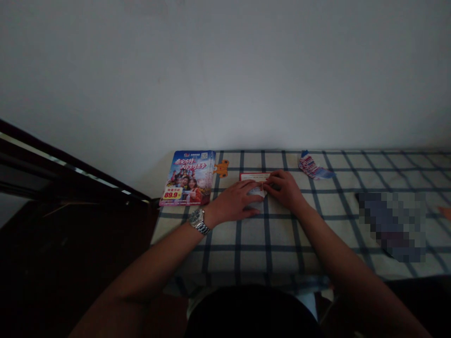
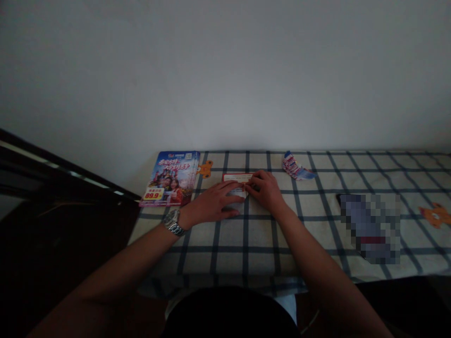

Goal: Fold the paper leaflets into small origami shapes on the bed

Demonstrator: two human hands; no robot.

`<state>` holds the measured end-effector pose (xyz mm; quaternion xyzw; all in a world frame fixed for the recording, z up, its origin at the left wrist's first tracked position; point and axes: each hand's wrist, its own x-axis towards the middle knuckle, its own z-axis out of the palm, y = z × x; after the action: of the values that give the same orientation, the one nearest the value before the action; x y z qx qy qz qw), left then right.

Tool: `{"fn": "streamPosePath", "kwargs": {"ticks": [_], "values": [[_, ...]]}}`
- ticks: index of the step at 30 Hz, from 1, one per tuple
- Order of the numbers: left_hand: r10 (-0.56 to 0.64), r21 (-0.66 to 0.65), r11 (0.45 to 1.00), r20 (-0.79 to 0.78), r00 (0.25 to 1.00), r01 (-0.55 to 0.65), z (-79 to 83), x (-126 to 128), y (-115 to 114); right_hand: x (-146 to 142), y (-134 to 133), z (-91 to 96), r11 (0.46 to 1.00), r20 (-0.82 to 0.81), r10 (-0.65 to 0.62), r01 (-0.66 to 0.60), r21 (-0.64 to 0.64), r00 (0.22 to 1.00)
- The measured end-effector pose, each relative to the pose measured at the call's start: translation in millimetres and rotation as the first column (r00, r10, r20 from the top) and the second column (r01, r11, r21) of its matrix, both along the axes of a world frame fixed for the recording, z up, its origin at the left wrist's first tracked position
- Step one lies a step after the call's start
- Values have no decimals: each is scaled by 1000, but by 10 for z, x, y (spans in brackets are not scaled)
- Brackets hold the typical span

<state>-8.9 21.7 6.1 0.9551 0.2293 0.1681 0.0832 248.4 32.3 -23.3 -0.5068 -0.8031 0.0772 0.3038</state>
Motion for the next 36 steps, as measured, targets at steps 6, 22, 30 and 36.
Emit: {"fn": "streamPosePath", "kwargs": {"ticks": [6,22,30,36], "values": [[-3,-17,1000,12,1000,4,11,-6,-4,24,-160,148,998,64,0,-4,60,998],[-5,2,1000,-26,1000,5,-12,-5,-12,119,-537,148,986,193,164,-159,-39,967],[-9,3,1000,-28,1000,9,-49,-1,-2,262,-451,77,980,331,175,-195,29,927],[-19,2,1000,0,1000,19,-62,-14,-5,455,-314,129,984,345,44,-100,144,938]]}}
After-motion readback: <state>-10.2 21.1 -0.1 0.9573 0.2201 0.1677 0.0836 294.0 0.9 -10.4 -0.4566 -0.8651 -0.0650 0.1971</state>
